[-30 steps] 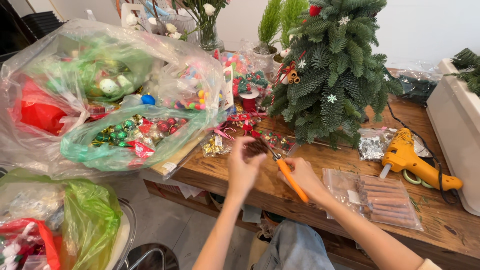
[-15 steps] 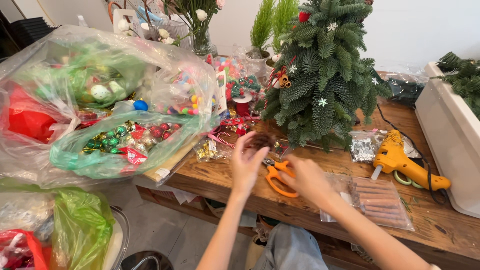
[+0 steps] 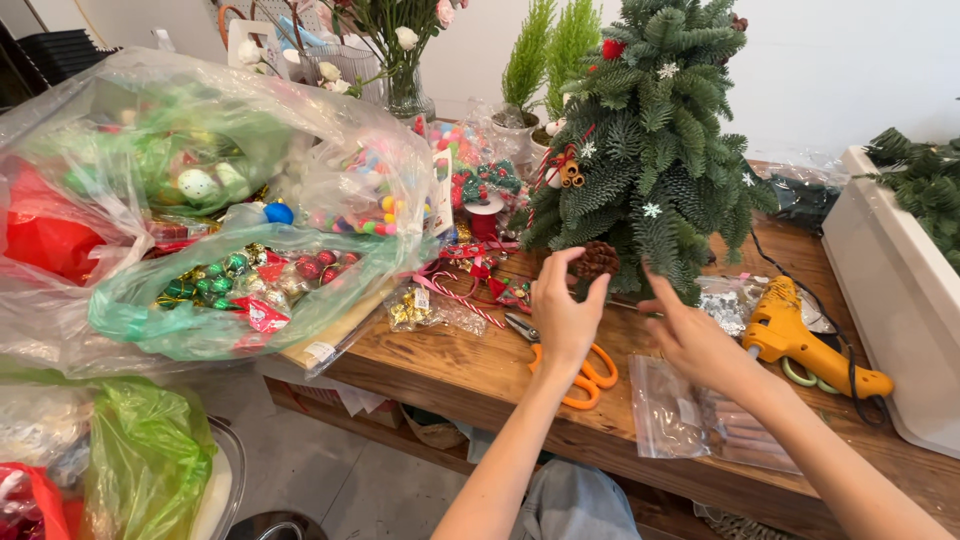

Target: The person decorates a small artificial Christmas tree by attaching pinecones and white snowflake ornaments. They use a hot glue gun to apply adhesive to the pinecones before pressing them onto the tree branches.

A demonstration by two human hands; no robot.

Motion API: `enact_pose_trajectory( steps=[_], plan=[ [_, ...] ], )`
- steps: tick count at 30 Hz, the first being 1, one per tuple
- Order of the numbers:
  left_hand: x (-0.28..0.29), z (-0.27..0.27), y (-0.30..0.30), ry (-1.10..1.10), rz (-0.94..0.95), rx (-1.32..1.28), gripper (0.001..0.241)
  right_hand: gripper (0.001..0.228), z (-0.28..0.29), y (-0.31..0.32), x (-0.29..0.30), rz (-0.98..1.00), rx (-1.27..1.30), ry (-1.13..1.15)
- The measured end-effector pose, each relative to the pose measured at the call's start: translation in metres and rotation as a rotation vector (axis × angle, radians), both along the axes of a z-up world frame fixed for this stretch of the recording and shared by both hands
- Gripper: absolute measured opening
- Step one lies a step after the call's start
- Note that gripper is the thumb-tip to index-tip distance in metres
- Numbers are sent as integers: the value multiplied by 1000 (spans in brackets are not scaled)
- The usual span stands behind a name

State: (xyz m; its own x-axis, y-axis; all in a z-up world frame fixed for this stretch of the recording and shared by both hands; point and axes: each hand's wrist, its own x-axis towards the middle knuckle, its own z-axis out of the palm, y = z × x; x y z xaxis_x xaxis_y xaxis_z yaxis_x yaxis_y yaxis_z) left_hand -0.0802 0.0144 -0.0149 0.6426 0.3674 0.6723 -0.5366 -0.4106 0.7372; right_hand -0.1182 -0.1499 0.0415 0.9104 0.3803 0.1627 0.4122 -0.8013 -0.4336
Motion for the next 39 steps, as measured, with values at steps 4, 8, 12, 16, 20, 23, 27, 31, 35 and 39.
enact_pose_trajectory(
  steps=[4,8,12,16,20,23,27,31,35,39],
  plan=[
    [21,-5,-8,-36,47,98,40,69,-12,-12,7,-44,36,0],
    [37,1,-23,-121,165,201,43,70,-23,-20,16,3,103,-22],
    [50,9,-34,-142,230,247,46,70,-27,-20,21,32,95,-25],
    [59,15,-40,-126,250,263,49,71,-34,-26,25,30,82,-19],
    [65,19,-40,-91,279,330,53,69,-23,-32,2,17,88,-39],
    [68,18,-39,-95,300,363,55,52,-21,-51,-8,-61,169,-80],
    [58,25,-37,-118,346,407,45,29,-6,-89,-11,-352,182,-83],
    [60,24,-39,-139,322,395,45,38,-21,-148,2,-478,101,-118],
    [63,22,-41,-136,309,369,45,76,-57,-199,31,-566,-232,93],
    [61,21,-41,-147,290,297,43,74,-86,-215,54,-577,-578,103]
  ],
)
